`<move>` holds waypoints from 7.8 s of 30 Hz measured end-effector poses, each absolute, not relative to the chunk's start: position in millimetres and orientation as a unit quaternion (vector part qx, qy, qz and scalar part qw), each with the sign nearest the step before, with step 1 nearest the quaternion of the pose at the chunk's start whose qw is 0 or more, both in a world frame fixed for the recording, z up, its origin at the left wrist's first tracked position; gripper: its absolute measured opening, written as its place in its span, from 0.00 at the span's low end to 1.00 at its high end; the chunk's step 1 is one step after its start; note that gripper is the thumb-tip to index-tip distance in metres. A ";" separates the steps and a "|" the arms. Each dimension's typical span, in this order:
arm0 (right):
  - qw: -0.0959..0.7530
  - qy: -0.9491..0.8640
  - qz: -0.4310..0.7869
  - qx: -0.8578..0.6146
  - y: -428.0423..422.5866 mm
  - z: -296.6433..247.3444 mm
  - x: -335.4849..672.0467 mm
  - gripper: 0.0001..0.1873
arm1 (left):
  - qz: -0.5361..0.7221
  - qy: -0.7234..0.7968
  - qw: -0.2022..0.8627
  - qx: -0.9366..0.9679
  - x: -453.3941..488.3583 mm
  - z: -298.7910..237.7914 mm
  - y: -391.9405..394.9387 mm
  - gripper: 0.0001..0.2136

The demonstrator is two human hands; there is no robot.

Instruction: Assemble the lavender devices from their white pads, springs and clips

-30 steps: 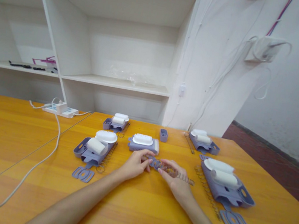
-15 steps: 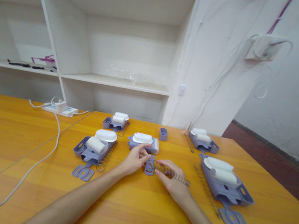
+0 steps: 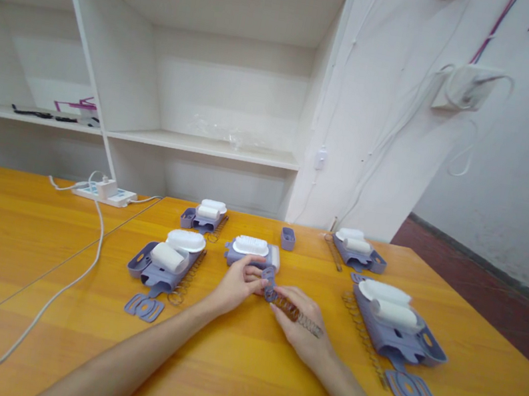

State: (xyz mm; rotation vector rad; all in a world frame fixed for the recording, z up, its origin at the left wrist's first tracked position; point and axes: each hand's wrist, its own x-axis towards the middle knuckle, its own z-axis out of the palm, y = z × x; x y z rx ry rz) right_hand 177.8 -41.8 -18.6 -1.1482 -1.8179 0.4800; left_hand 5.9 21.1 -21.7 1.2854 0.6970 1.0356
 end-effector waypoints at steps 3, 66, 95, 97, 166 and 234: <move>0.457 -0.710 0.197 -0.499 -39.8 -18.6 178.6 0.12 | 0.443 0.293 0.627 0.569 8.0 -23.8 19.5 0.25; 0.457 -0.666 0.230 -0.544 -39.8 -18.2 179.5 0.15 | 0.384 0.297 0.606 0.630 5.7 -17.8 11.7 0.30; 0.479 -0.653 0.257 -0.528 -40.2 -16.1 178.0 0.15 | 0.379 0.290 0.612 0.631 3.9 -21.4 14.1 0.29; 0.474 -0.655 0.253 -0.532 -40.4 -15.2 177.9 0.15 | 0.379 0.290 0.612 0.630 3.9 -21.3 13.9 0.30; 0.502 -0.601 0.411 -0.467 -28.6 -29.2 182.4 0.12 | 0.398 0.300 0.676 0.543 2.7 -18.6 21.4 0.23; 0.428 -0.581 0.471 -0.508 -30.8 -10.4 178.7 0.12 | 0.359 0.261 0.710 0.546 -2.6 -12.0 16.5 0.25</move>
